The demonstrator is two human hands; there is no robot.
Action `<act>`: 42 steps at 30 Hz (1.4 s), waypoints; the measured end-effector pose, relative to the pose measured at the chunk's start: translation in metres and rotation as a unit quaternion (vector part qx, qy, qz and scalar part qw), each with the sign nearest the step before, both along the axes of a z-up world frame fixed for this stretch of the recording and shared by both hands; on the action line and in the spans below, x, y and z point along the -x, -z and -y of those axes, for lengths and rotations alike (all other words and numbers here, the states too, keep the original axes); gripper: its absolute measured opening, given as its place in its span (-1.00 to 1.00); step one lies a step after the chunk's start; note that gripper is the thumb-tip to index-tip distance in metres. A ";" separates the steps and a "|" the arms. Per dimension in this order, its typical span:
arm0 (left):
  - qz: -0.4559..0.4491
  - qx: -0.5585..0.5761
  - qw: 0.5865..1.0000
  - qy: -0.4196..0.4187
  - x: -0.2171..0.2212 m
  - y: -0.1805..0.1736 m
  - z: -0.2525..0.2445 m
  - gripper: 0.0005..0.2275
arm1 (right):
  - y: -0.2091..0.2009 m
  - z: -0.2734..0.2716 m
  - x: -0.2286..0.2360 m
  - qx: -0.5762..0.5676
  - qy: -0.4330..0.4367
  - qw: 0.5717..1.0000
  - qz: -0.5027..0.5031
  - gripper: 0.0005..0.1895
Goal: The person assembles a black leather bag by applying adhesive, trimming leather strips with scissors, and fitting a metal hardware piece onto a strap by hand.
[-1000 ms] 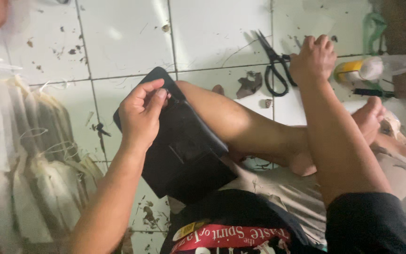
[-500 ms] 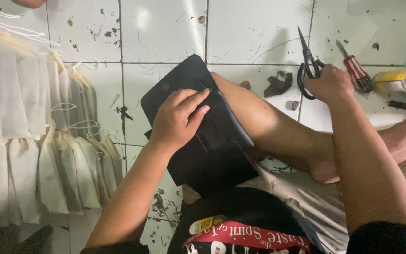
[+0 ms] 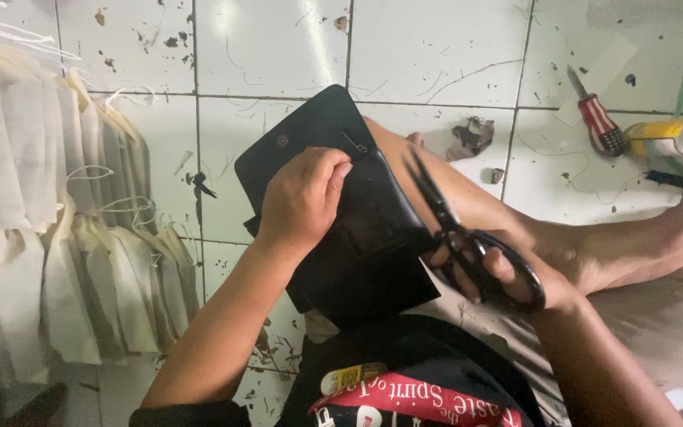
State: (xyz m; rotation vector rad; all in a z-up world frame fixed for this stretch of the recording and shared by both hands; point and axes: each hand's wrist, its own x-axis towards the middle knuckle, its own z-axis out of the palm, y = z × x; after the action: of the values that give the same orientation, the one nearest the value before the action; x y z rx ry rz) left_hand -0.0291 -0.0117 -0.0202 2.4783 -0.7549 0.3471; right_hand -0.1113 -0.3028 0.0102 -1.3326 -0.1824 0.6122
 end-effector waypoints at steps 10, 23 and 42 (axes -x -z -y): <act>0.024 0.012 1.000 -0.005 0.001 -0.006 -0.001 -0.89 | 0.059 0.005 -0.014 -0.193 -0.176 0.960 -0.099 -0.15; 0.052 0.009 0.999 0.003 0.000 -0.009 0.007 -0.90 | 0.084 0.015 -0.031 -0.265 -0.174 0.923 -0.219 0.02; 0.068 -0.007 0.997 0.029 -0.008 -0.009 0.009 -0.89 | 0.115 0.025 -0.030 -0.288 -0.162 0.896 -0.297 0.09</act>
State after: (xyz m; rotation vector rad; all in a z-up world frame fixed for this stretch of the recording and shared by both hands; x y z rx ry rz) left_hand -0.0214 -0.0212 -0.0113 2.4594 -0.8866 0.4953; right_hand -0.0813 -0.3273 -0.1046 -0.5001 -0.0713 1.1219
